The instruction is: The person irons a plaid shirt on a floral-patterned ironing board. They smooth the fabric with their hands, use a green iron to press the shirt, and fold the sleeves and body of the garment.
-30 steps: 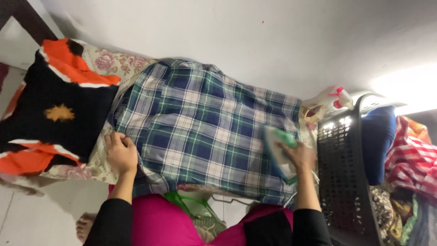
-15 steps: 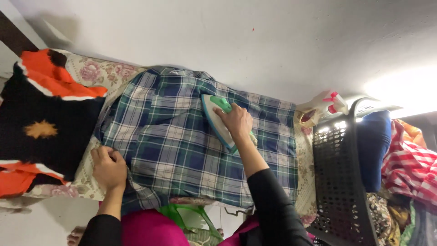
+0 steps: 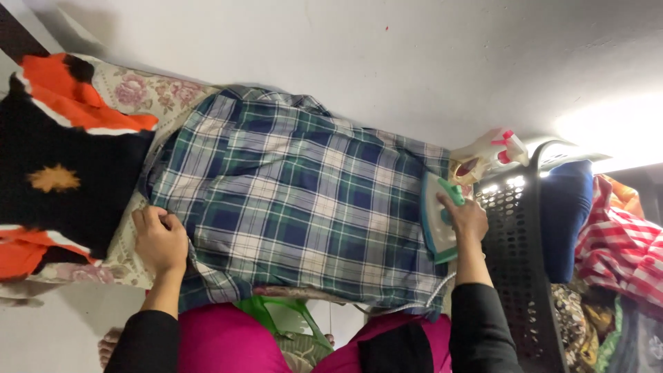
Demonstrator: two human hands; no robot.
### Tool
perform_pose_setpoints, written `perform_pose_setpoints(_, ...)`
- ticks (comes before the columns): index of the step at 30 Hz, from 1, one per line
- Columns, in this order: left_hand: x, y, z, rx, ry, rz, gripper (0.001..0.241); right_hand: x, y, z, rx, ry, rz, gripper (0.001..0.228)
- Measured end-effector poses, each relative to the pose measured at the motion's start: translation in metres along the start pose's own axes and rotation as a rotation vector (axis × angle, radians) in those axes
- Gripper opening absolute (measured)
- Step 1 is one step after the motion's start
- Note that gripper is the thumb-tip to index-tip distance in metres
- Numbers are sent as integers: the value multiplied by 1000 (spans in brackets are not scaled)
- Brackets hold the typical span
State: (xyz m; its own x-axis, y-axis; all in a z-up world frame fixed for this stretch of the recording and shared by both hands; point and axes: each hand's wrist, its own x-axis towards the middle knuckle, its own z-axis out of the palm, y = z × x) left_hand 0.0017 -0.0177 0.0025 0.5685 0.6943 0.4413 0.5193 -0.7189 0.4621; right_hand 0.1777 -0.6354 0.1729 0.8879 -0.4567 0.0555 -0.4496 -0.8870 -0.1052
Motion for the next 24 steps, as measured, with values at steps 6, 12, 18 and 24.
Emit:
perform_pose_setpoints(6,0,-1,-1,25,57,30,14,-87,-20,-4,-110,-303,-272,100)
perform_pose_setpoints(12,0,0,-2,12,-11,11,14,-252,-126,-33,117,-339,-859,64)
perform_pose_setpoints(18,4,4,-17,-177,-57,46,18,-300,-194,-8,81,-267,-870,64)
perform_pose_setpoints(24,4,-1,-10,-170,-47,55,19,-277,-163,-48,-37,-446,-475,69)
